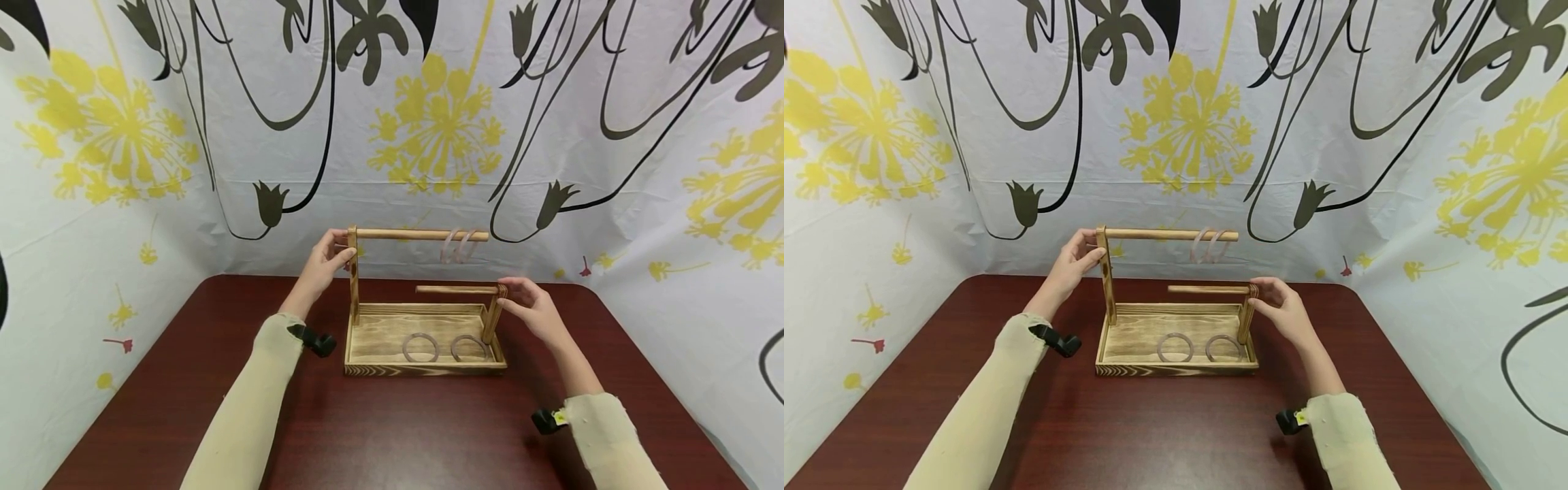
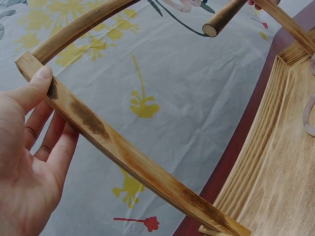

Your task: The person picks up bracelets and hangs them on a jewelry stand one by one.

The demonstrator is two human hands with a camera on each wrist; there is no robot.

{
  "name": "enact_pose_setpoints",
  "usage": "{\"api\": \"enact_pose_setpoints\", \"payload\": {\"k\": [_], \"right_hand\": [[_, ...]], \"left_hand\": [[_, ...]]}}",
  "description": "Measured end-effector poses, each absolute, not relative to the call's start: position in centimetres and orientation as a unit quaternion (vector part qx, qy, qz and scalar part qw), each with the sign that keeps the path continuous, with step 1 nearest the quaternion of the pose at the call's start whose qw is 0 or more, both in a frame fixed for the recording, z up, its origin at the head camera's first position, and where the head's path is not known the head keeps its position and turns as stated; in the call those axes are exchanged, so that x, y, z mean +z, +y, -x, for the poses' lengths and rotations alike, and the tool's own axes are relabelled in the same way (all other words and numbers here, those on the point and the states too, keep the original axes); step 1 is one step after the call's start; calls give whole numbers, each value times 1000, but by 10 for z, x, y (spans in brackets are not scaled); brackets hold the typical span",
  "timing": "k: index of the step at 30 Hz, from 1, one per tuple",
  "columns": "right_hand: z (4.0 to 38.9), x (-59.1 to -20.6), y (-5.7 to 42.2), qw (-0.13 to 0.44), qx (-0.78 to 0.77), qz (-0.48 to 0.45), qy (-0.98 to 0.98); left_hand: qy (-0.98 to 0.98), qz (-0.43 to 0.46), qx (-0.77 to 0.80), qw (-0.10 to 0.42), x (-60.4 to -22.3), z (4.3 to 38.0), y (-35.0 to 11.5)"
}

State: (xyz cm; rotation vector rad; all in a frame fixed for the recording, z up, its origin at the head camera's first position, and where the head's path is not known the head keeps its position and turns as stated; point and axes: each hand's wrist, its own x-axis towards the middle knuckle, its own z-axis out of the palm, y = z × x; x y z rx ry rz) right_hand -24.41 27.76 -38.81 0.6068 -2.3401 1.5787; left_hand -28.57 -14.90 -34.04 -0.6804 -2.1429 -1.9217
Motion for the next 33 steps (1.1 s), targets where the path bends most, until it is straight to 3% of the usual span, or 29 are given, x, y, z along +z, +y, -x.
{"api": "enact_pose_setpoints", "payload": {"k": [33], "right_hand": [[248, -402, 277, 140, 533, -203, -810]], "left_hand": [[-736, 219, -634, 96, -341, 286, -149]]}}
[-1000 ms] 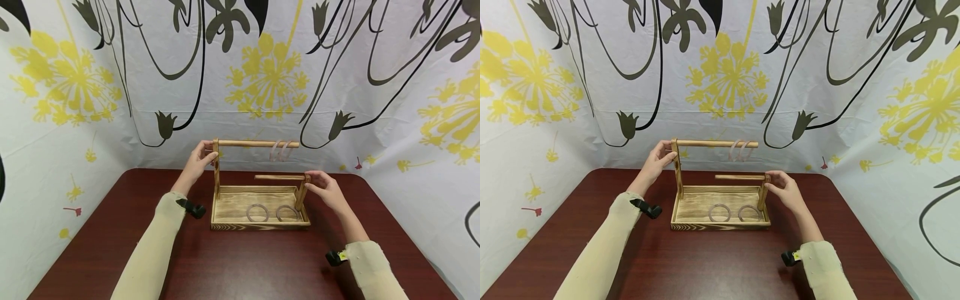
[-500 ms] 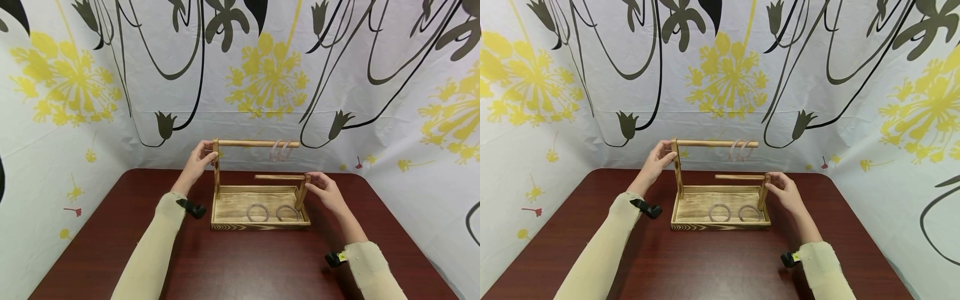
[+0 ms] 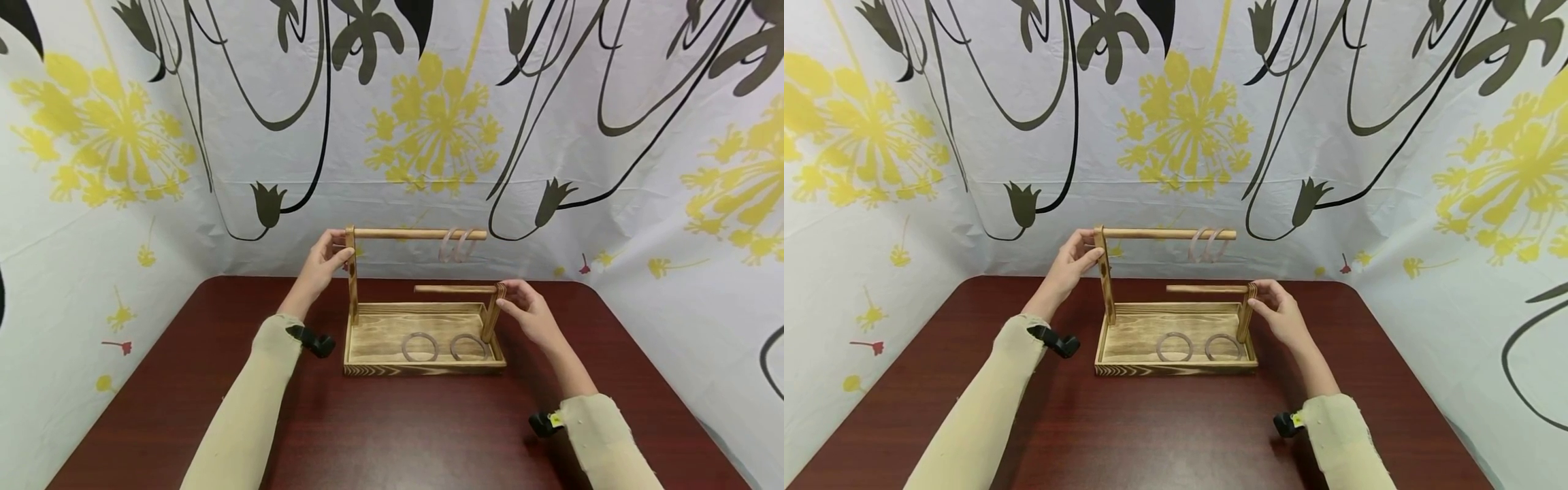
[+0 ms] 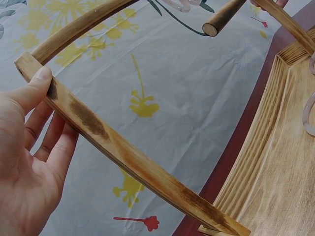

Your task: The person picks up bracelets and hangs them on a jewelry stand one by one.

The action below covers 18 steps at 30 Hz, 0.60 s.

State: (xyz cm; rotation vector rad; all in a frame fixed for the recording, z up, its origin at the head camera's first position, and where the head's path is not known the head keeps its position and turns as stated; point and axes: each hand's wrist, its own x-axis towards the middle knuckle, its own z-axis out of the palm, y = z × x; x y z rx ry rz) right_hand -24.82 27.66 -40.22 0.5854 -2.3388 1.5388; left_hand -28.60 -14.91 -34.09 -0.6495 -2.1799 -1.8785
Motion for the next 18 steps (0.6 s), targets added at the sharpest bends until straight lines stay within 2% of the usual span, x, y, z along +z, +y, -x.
{"api": "enact_pose_setpoints", "payload": {"k": [10, 18], "right_hand": [[249, -405, 276, 162, 539, -229, -794], [243, -398, 273, 152, 516, -192, -820]], "left_hand": [[-740, 220, -624, 119, -342, 286, -146], [-737, 199, -634, 124, -340, 283, -142]]}}
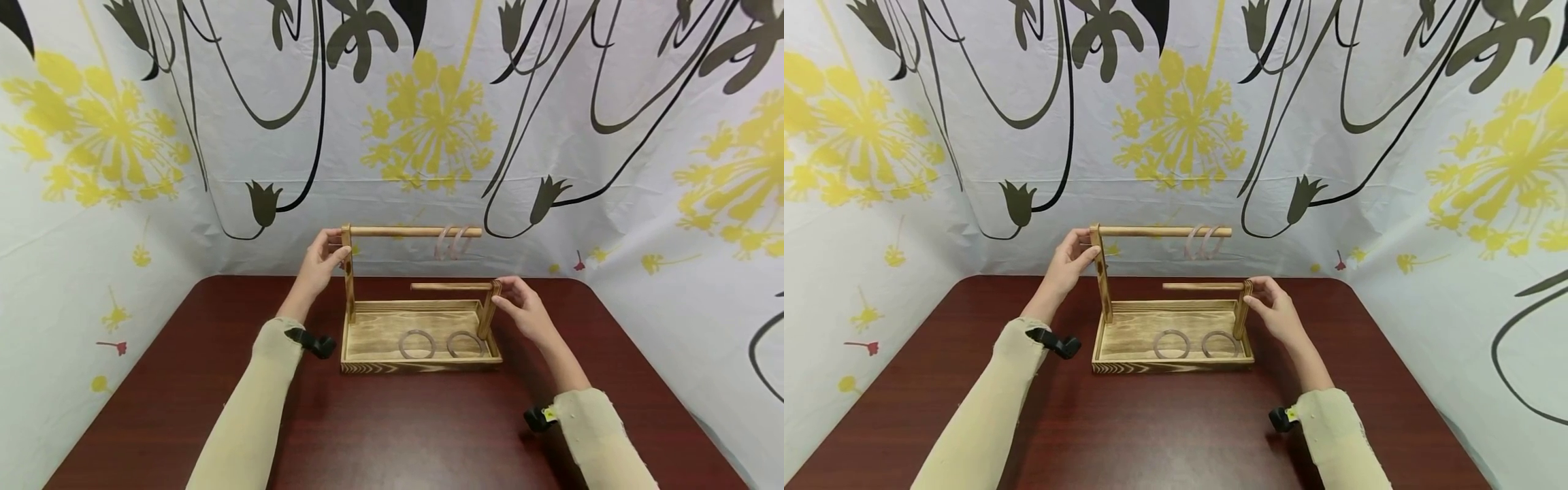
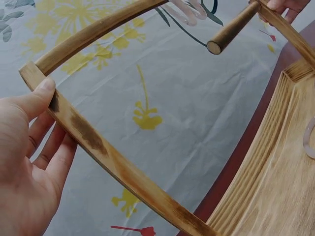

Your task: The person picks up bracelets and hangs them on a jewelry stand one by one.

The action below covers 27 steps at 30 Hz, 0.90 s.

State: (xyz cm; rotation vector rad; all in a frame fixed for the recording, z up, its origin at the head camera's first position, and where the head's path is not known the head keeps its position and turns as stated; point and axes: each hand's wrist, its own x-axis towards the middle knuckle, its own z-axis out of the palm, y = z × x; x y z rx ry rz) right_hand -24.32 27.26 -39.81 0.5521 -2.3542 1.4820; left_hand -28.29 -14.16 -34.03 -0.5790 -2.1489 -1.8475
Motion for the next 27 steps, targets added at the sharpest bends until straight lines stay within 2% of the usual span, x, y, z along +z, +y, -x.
{"api": "enact_pose_setpoints", "payload": {"k": [8, 27], "right_hand": [[246, -403, 275, 151, 522, -192, -817], [245, -402, 273, 158, 518, -188, -819]], "left_hand": [[-764, 172, -603, 151, -339, 274, -135], [-738, 158, -637, 159, -341, 249, -137]]}}
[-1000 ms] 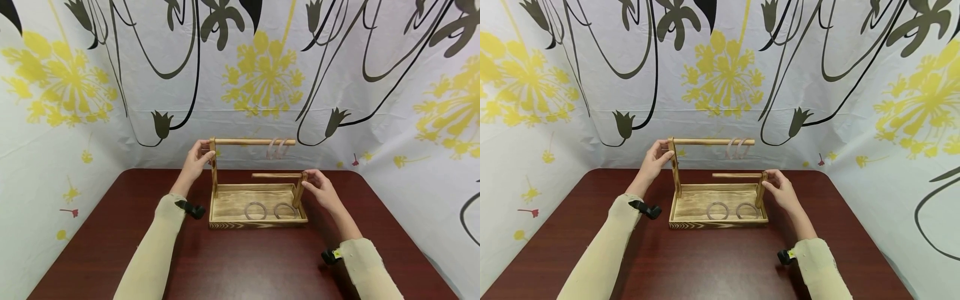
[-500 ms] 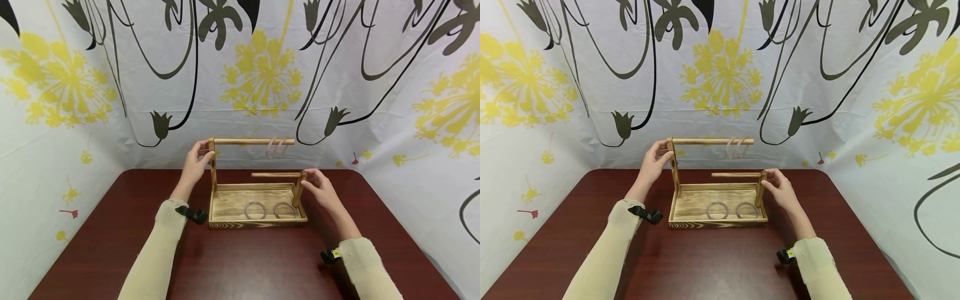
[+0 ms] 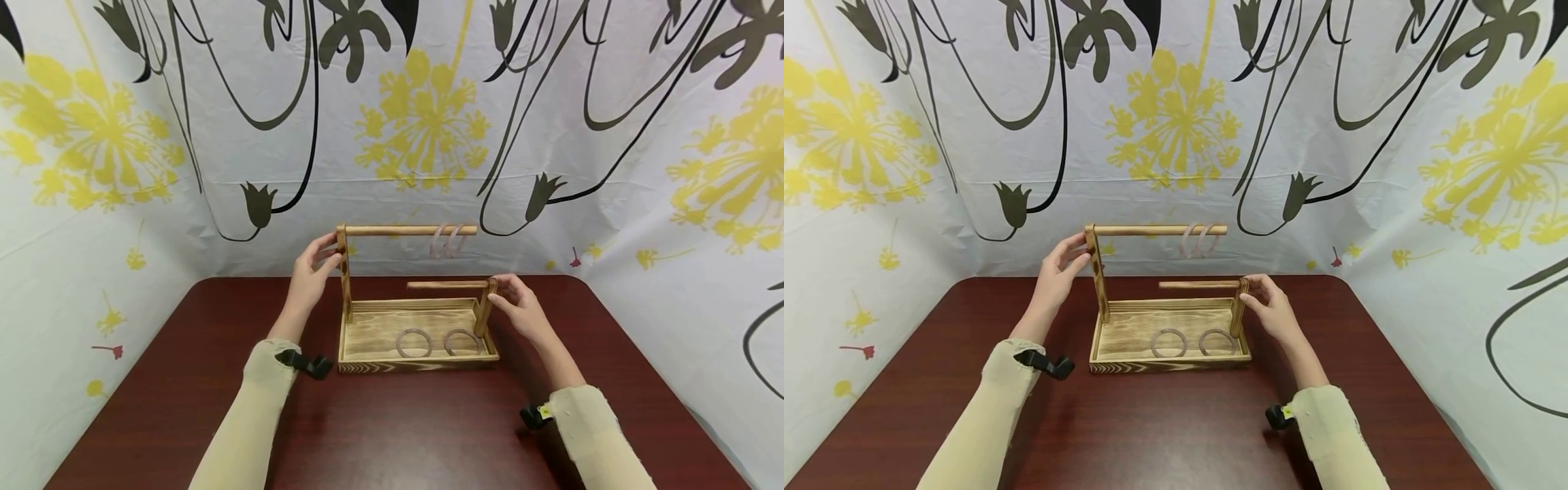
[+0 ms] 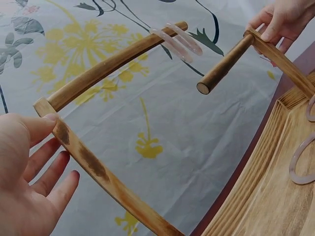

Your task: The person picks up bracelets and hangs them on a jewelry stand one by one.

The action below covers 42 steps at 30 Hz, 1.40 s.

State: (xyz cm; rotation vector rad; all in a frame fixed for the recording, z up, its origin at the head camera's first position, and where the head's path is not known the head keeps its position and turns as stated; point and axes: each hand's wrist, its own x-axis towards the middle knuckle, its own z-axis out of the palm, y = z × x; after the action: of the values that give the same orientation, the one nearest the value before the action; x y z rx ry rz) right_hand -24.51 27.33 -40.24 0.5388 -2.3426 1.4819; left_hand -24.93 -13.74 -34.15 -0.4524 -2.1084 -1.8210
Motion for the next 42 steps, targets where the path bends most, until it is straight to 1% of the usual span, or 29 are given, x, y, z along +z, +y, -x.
{"api": "enact_pose_setpoints", "payload": {"k": [13, 20, 28, 35, 39, 42], "right_hand": [[248, -407, 277, 152, 515, -174, -825], [248, -407, 276, 151, 519, -184, -821], [248, -407, 276, 156, 517, -183, -821], [250, -410, 276, 171, 520, -195, -814], [236, -392, 267, 168, 516, -194, -817], [234, -389, 266, 161, 510, -187, -824]], "left_hand": [[-704, 151, -681, 135, -349, 240, -141], [-690, 150, -697, 123, -356, 237, -142], [-673, 151, -715, 115, -366, 236, -140], [-679, 162, -710, 94, -372, 234, -137], [-674, 162, -715, 90, -376, 234, -135], [-676, 164, -713, 88, -379, 233, -134]]}}
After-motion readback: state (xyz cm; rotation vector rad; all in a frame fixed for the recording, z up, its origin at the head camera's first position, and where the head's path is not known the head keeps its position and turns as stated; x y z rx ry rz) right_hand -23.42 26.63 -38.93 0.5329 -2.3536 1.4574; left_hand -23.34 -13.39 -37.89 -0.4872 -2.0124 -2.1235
